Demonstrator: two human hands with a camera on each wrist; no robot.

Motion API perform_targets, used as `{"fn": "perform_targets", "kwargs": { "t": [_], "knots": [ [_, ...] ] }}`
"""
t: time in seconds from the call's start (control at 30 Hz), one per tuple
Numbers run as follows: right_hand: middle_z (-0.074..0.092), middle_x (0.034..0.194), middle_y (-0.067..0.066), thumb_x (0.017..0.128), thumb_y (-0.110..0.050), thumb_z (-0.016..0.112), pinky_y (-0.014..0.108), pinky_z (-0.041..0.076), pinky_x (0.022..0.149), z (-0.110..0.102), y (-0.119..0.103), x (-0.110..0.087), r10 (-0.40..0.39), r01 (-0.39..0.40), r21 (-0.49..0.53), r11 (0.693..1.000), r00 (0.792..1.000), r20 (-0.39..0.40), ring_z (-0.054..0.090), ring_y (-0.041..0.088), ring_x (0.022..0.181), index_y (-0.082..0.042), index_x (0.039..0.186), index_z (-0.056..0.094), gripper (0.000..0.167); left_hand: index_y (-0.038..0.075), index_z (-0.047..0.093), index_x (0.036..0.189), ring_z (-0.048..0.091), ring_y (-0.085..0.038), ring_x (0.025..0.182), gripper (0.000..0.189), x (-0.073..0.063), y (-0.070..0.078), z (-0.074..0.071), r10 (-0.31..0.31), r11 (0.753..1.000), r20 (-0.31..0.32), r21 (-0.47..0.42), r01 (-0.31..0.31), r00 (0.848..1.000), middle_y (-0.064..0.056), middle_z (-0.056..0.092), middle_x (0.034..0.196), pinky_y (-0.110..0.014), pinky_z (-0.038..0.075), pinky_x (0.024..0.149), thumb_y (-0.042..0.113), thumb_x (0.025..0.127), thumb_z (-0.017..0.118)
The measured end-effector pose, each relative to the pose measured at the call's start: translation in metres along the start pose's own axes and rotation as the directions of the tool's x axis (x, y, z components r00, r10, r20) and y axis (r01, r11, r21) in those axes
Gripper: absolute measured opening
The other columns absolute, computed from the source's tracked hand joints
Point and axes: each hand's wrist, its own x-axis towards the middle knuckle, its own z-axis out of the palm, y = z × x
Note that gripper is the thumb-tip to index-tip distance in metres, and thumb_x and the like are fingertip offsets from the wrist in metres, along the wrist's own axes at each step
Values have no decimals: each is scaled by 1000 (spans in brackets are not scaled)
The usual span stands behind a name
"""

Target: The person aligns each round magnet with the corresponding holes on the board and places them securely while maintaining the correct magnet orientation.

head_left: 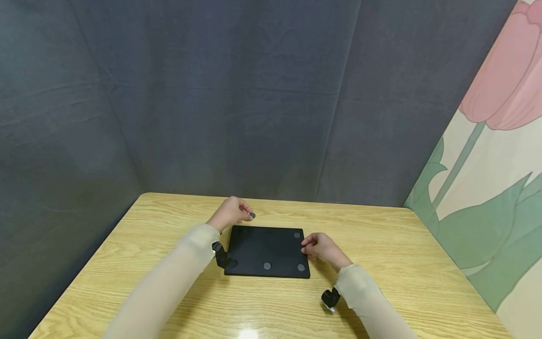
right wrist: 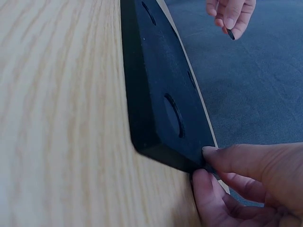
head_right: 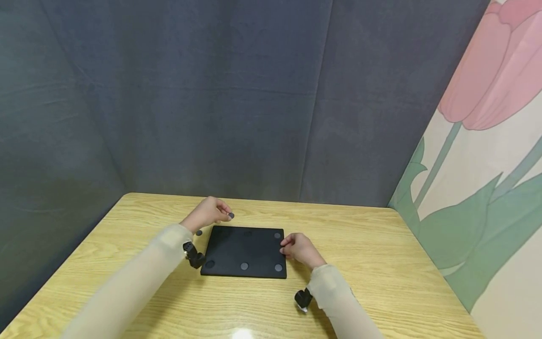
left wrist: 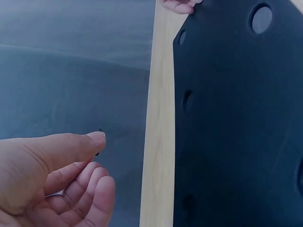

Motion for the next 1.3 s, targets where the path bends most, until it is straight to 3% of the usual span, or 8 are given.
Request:
{"fn": "perform_targets", "kwargs": {
  "t": [0.3, 0.53, 0.73, 1.3],
  "knots": [
    [58, 83, 11, 87, 3, 65, 28, 53, 66, -4, 0, -3, -65, 64, 24, 998, 997, 47, 59, 18, 73, 2, 94, 61, 8, 5, 72, 91, 56, -14, 68, 11, 6, 5, 22, 23, 1000, 3, 6, -23, 1000, -5, 65, 82, -24, 49, 61, 8, 81, 77],
    [59, 85, 11, 87, 6, 64, 31, 53, 68, 0, 0, -1, 0, 0, 17, 1000, 1000, -4, 60, 18, 75, 3, 97, 62, 11, 4, 72, 89, 55, -12, 62, 11, 8, 3, 36, 59, 998, 4, 1, -59, 998, -3, 65, 78, -22, 46, 56, 6, 80, 77],
    [57, 85, 11, 87, 5, 66, 31, 53, 68, 1, 0, -1, 6, -6, 1, 1000, 1000, -14, 58, 18, 74, 3, 97, 62, 11, 4, 71, 87, 53, -12, 60, 10, 9, -2, 46, 66, 998, 13, -7, -66, 998, -3, 63, 76, -22, 45, 55, 5, 79, 77],
    [58, 84, 10, 86, 5, 66, 29, 52, 66, 1, 4, 3, -5, 5, 7, 1000, 1000, -7, 58, 18, 73, 2, 96, 62, 10, 7, 71, 85, 51, -11, 55, 8, 12, -10, 63, 28, 999, 17, 45, -28, 999, -1, 62, 74, -24, 43, 52, 7, 80, 77]
  ]
}}
